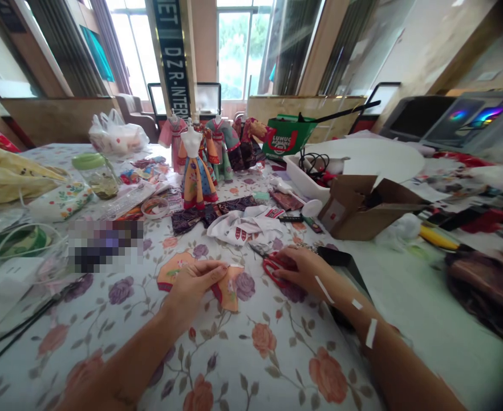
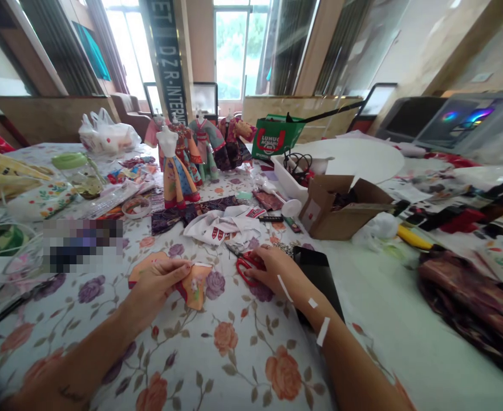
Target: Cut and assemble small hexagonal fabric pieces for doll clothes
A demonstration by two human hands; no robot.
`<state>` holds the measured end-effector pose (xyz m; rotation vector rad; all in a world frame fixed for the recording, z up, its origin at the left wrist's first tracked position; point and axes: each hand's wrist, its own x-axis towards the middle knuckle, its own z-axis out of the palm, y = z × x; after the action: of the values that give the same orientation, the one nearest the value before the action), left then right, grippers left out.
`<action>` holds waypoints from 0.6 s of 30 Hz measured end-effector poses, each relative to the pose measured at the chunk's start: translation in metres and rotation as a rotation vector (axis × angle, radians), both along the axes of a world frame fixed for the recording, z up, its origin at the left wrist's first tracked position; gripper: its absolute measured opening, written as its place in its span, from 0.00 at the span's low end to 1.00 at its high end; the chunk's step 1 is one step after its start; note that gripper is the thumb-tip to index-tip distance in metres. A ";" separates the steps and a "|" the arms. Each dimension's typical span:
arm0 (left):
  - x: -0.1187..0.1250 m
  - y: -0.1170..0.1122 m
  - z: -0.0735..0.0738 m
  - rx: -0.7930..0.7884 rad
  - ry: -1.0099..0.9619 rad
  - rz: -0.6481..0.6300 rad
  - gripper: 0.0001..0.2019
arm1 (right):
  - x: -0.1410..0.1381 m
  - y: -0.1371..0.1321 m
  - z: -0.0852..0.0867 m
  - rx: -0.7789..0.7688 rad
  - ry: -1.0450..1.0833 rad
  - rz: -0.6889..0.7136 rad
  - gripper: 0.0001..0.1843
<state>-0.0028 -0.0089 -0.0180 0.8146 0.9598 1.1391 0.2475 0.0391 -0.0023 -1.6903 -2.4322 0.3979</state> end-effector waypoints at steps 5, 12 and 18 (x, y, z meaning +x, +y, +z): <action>0.000 0.002 0.000 -0.057 -0.088 0.026 0.11 | 0.008 -0.004 0.000 0.037 -0.041 0.027 0.06; -0.002 0.003 0.006 -0.117 -0.107 0.049 0.11 | 0.027 -0.014 0.018 -0.059 -0.081 0.005 0.04; -0.005 0.006 -0.001 -0.088 -0.108 0.044 0.12 | 0.027 -0.023 0.029 -0.150 -0.161 0.006 0.16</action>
<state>-0.0083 -0.0032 -0.0191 0.6577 0.9351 1.1590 0.2744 0.0158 0.0267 -1.8421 -2.5800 0.4726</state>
